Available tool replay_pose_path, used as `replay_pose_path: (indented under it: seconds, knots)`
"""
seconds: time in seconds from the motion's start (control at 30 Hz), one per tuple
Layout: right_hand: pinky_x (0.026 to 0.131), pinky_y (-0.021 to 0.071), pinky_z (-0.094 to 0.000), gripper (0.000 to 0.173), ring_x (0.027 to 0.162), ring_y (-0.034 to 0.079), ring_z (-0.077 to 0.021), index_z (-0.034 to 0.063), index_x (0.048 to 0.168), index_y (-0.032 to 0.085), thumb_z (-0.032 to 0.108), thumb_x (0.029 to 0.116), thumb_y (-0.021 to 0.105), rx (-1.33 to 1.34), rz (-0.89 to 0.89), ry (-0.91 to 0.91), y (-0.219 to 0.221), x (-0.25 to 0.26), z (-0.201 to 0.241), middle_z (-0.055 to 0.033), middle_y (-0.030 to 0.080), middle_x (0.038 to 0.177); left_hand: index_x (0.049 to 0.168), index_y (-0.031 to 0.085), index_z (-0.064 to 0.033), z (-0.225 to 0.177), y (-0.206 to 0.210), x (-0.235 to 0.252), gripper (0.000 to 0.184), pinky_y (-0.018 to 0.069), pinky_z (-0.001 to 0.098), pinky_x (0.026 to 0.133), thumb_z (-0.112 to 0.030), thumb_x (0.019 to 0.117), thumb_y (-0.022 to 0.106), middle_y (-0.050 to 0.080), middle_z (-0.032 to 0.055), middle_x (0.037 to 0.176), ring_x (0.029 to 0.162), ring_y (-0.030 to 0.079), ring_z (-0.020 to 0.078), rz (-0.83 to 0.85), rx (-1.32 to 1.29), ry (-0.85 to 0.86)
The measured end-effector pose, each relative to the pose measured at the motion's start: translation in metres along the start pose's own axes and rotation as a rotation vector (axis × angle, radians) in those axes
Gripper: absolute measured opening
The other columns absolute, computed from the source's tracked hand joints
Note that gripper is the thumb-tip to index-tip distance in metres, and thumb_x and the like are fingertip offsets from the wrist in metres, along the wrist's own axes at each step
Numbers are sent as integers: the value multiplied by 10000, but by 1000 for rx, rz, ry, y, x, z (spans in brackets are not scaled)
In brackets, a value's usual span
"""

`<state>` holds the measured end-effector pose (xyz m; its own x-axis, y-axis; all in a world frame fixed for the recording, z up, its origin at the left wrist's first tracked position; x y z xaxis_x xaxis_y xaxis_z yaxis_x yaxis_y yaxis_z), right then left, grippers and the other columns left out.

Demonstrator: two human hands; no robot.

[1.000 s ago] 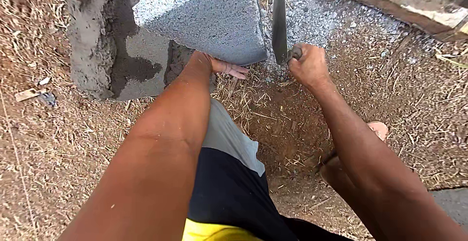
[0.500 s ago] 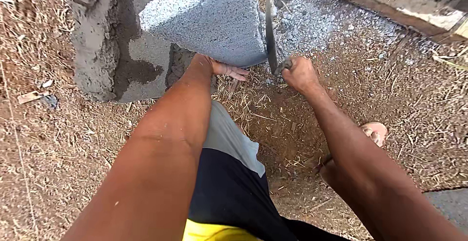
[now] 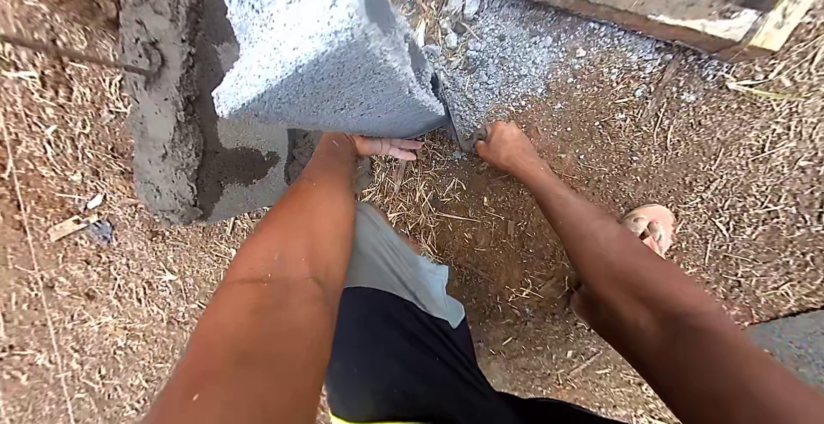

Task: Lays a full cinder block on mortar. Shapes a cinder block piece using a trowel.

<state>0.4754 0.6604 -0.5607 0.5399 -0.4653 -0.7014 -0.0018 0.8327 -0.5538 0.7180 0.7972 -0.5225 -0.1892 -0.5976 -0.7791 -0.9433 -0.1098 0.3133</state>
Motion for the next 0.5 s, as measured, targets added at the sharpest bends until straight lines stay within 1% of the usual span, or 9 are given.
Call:
replay_pose_path:
  seconds: [0.1, 0.2, 0.23, 0.27, 0.3, 0.37, 0.4, 0.43, 0.5]
  knots:
    - [784, 516, -688, 277, 966, 688, -447, 36, 1003, 706, 291, 992, 598, 40, -1, -13, -18, -1, 2, -236, 703, 975, 1521, 350, -85, -1, 0, -1, 577, 499, 476, 1067, -391, 1076, 147, 501, 191, 1495, 1331, 550, 334, 29, -47, -8]
    - [730, 510, -660, 231, 896, 684, -410, 58, 954, 692, 273, 974, 609, 107, -68, -63, -45, -11, 13, -198, 687, 898, 1537, 346, -64, -2, 0, -2, 643, 482, 447, 1100, -488, 1083, 179, 520, 185, 1498, 1347, 553, 309, 56, 46, -15]
    - [727, 514, -652, 225, 893, 685, -403, 64, 953, 688, 274, 973, 611, 96, -59, -73, -51, -14, 16, -191, 686, 895, 1537, 337, -62, -1, -1, -2, 618, 476, 438, 1103, -442, 1079, 168, 515, 189, 1502, 1346, 553, 304, 64, 45, -16]
    - [728, 515, -656, 220, 896, 685, -404, 63, 946, 691, 270, 968, 621, 84, -35, -81, -52, -15, 18, -193, 687, 896, 1535, 332, -61, 1, -3, -1, 602, 471, 443, 1104, -405, 1072, 159, 505, 197, 1507, 1349, 547, 312, 67, 31, -15]
    - [727, 517, -660, 221, 895, 686, -410, 59, 930, 687, 270, 960, 629, 65, 3, -81, -48, -12, 17, -198, 686, 895, 1534, 337, -66, 2, -5, 0, 605, 472, 457, 1105, -405, 1067, 158, 503, 201, 1507, 1353, 543, 324, 65, 10, -16]
    - [757, 516, -683, 259, 935, 683, -440, 21, 934, 689, 272, 967, 632, 32, 104, -51, -33, -1, 9, -235, 687, 940, 1543, 343, -63, 2, -5, -1, 674, 474, 471, 1111, -510, 1079, 149, 505, 204, 1509, 1362, 539, 335, 42, -16, -34]
    - [778, 516, -687, 269, 963, 680, -446, 7, 958, 688, 268, 969, 627, 24, 138, -34, -26, 3, 2, -247, 687, 974, 1546, 350, -59, 0, -2, -2, 726, 478, 473, 1113, -577, 1075, 158, 508, 199, 1510, 1365, 539, 334, 27, -8, -44]
    - [795, 519, -685, 269, 979, 679, -446, 0, 988, 691, 260, 968, 626, 27, 156, -23, -22, 3, -3, -251, 688, 995, 1544, 351, -59, 0, -2, -1, 742, 480, 471, 1110, -598, 1068, 170, 508, 195, 1510, 1364, 540, 330, 27, 4, -47]
    - [803, 514, -672, 277, 989, 671, -450, -18, 1011, 666, 254, 983, 623, 42, 155, -9, -26, -5, -5, -257, 673, 1005, 1545, 334, -56, -1, -3, -2, 688, 470, 463, 1106, -519, 1074, 139, 493, 199, 1518, 1365, 534, 324, 41, 20, -44]
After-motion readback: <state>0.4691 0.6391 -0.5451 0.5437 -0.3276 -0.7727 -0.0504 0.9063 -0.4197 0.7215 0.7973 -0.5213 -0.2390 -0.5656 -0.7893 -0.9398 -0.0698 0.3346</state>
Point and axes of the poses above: each hand's wrist, its own x-axis towards the middle knuckle, its own y-axis out of the palm, z = x × y, the point moved 2 cm from there along x, towards the middle knuckle
